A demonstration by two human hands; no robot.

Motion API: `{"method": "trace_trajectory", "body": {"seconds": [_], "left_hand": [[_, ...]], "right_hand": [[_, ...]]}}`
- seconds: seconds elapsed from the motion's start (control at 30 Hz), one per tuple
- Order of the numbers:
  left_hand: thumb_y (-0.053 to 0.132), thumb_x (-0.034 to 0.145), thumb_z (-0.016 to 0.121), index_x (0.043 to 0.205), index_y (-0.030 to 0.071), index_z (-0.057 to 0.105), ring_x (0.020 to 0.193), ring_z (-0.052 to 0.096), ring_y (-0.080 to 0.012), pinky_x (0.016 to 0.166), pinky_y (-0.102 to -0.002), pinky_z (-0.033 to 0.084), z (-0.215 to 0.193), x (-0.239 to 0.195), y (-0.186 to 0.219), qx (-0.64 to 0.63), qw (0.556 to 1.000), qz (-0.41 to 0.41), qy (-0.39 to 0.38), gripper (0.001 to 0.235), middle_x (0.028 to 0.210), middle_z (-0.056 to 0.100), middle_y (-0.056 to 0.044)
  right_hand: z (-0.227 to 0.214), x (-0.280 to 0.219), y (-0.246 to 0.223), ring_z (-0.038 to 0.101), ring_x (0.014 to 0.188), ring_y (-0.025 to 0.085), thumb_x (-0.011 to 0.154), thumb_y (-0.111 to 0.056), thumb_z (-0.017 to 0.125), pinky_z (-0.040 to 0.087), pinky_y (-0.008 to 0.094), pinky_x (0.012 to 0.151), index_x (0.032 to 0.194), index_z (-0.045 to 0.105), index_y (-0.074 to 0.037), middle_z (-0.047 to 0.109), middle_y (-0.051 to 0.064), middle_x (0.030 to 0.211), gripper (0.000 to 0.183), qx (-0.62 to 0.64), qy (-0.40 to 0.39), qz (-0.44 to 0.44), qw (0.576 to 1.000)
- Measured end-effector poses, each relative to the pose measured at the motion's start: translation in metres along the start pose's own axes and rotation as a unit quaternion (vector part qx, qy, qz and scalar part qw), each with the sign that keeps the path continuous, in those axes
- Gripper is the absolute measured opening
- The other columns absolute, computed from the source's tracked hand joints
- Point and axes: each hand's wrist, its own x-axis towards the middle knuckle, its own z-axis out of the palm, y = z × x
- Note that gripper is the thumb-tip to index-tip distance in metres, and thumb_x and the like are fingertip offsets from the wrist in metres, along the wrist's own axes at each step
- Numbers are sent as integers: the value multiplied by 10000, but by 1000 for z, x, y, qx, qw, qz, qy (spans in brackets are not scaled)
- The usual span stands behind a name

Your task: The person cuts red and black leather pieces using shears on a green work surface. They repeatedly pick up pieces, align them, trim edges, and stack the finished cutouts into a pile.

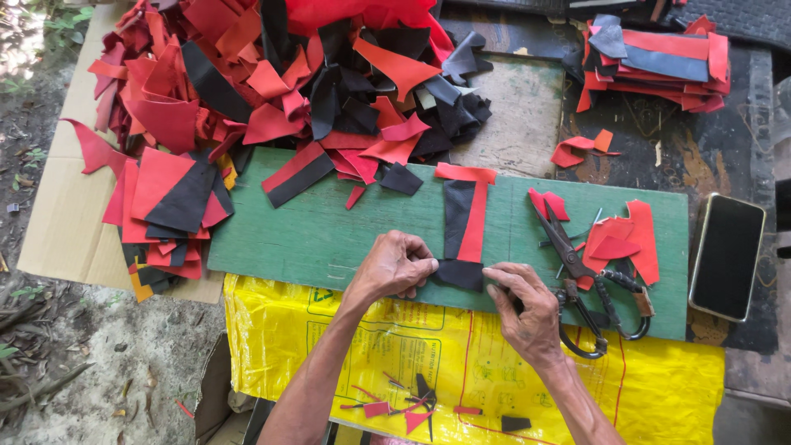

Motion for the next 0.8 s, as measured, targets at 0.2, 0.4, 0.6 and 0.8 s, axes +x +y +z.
{"method": "trace_trajectory", "body": {"seconds": [0.2, 0.4, 0.6, 0.8], "left_hand": [[186, 861, 727, 889, 2, 762, 493, 656, -105, 444, -274, 512, 0, 6, -18, -6, 998, 40, -42, 190, 630, 684, -38], [232, 904, 791, 979, 14, 738, 580, 651, -89, 518, -258, 513, -20, -1, -37, -94, 980, 111, -135, 237, 712, 673, -19], [209, 887, 784, 889, -13, 713, 567, 697, -118, 452, -266, 517, -60, 18, -21, -163, 971, 171, -19, 233, 695, 699, -51], [204, 866, 812, 951, -8, 735, 643, 689, -145, 545, -301, 535, -98, 61, 35, -92, 943, 280, 155, 242, 801, 721, -101]], "right_hand": [[2, -4, 6, 641, 816, 155, 882, 24, 694, 506, 266, 708, 1124, 728, -51, 687, 67, 1025, 255, 6, 28, -10, 1000], [11, -8, 26, 658, 880, 130, 885, 40, 698, 508, 249, 765, 1087, 747, -32, 700, 73, 1008, 220, 35, 61, 10, 997], [26, -13, 65, 667, 830, 113, 888, 33, 723, 514, 236, 741, 1073, 757, -40, 710, 70, 960, 201, 35, 99, -19, 994], [33, -17, 99, 711, 791, 126, 860, -20, 754, 543, 245, 751, 1037, 774, -97, 732, 65, 937, 194, -33, 112, -49, 992]]}}
